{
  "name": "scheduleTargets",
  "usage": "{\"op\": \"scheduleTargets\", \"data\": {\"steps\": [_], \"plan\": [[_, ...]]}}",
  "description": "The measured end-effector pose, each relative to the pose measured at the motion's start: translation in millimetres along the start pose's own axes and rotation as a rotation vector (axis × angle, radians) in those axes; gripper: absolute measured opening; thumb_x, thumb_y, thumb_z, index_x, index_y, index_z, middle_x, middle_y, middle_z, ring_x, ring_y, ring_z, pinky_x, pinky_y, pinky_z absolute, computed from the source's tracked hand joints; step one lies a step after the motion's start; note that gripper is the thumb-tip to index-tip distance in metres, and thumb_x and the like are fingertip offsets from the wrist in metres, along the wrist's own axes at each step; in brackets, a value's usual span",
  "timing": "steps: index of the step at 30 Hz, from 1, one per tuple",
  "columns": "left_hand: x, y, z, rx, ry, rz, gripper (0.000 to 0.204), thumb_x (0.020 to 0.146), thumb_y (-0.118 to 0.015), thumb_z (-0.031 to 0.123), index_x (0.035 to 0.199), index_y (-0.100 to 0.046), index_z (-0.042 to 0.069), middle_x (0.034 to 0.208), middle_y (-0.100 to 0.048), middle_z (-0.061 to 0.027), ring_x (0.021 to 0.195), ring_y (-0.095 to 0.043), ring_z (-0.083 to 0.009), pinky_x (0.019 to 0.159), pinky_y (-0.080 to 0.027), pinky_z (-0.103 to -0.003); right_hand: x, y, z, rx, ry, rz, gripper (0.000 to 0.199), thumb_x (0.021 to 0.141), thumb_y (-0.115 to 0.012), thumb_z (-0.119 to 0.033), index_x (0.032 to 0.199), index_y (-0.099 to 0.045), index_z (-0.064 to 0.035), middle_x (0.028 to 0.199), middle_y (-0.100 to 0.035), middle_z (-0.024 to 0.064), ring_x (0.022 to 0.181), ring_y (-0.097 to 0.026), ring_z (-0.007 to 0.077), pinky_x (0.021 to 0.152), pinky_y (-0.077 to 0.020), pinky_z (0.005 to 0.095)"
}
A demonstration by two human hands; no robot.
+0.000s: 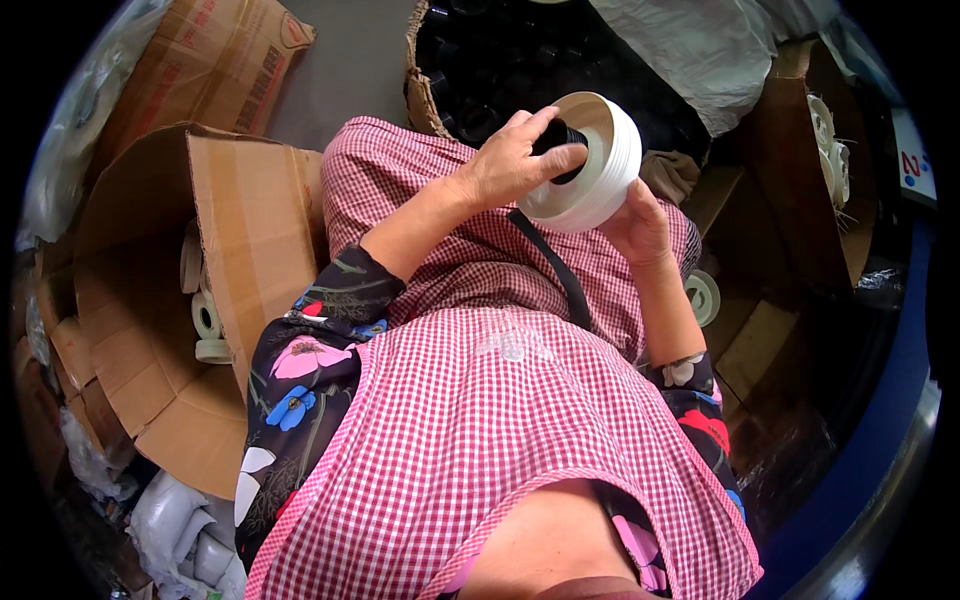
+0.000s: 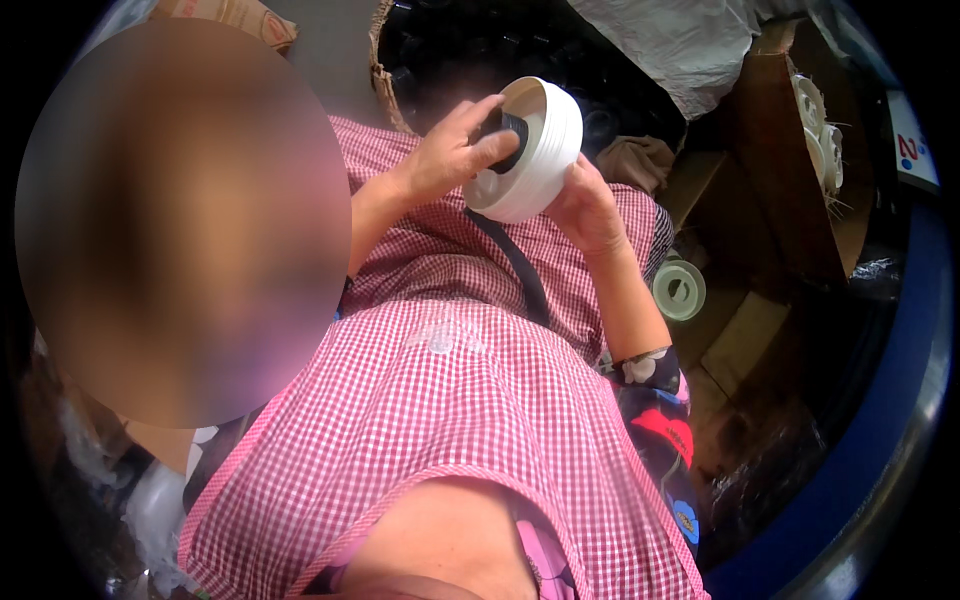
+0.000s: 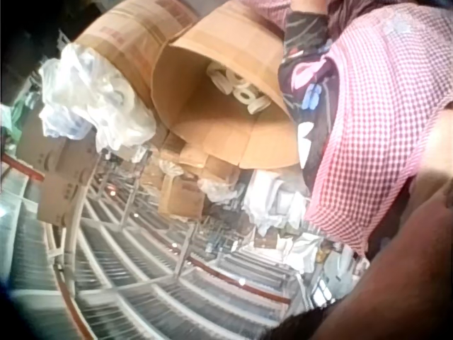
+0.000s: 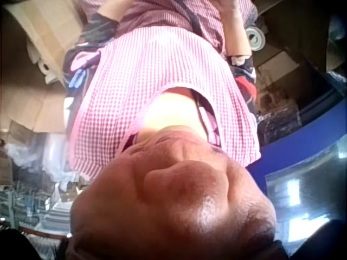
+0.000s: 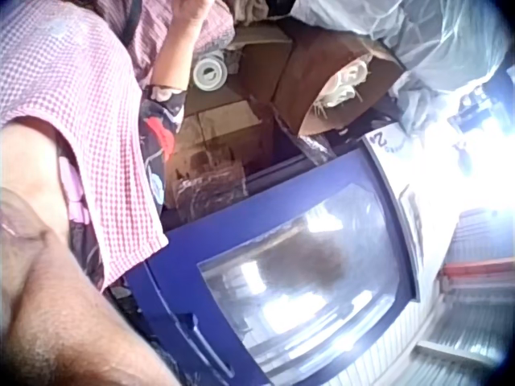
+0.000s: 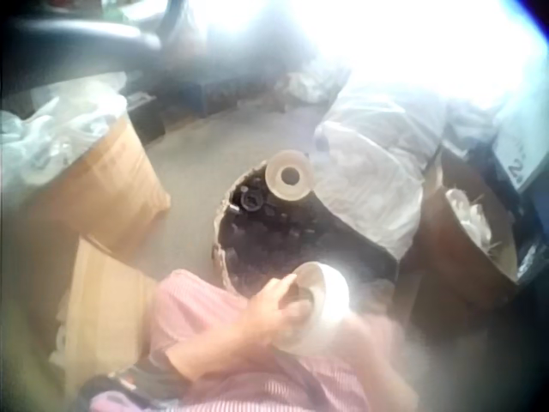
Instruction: The person assembles white plastic reels by hand, pressing a black circular core into the center of each white ring and tossing the completed items into a central container.
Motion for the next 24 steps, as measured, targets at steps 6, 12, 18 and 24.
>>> {"op": "scheduleTargets", "data": {"steps": [6,12,18,24], "plan": [[1,3,25,-0.046,0.068,-0.116,0.085,0.072,-0.072,0.050,0.130,-0.042,-0.004,0.114,-0.054,-0.0226,0.107,-0.056,-0.0300,0.089,-0.049,-0.042,-8,1,-14,-0.404,0.126,0.018,0.078,0.068,-0.073,-0.039,0.130,-0.045,-0.0014,0.126,-0.051,0.0158,0.112,-0.055,0.0290,0.097,-0.0441,0.0461],[0,-2,22,-0.489,0.246,-0.198,0.077,0.076,-0.074,0.040,0.126,-0.041,-0.008,0.114,-0.055,-0.0231,0.105,-0.060,-0.0305,0.080,-0.056,-0.040,-9,-17,-27,-0.725,0.303,0.023,0.084,0.059,-0.076,-0.041,0.128,-0.047,-0.0041,0.134,-0.044,0.0188,0.118,-0.049,0.0330,0.102,-0.0386,0.0511],[0,-11,18,-0.391,0.172,-0.054,0.073,0.076,-0.073,0.034,0.128,-0.039,-0.005,0.113,-0.054,-0.0212,0.102,-0.061,-0.0284,0.078,-0.057,-0.036,1,-8,-30,-0.505,0.186,0.042,0.087,0.066,-0.072,-0.041,0.136,-0.036,-0.0046,0.128,-0.048,0.0176,0.117,-0.049,0.0312,0.099,-0.0414,0.0483],[8,-11,0,-0.231,0.108,-0.108,0.081,0.075,-0.072,0.044,0.131,-0.037,-0.003,0.108,-0.057,-0.0203,0.094,-0.064,-0.0246,0.074,-0.057,-0.033,21,17,-16,-0.397,-0.332,0.199,0.063,0.094,-0.038,-0.050,0.136,-0.038,-0.0031,0.106,-0.059,0.0166,0.092,-0.061,0.0285,0.080,-0.0510,0.0402]]}}
Point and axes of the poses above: each hand's wrist, its own x-axis towards the middle knuckle, its own y-axis out of the back of the hand, z = x × y, the point moved 5 cm from there along x, towards the middle knuckle
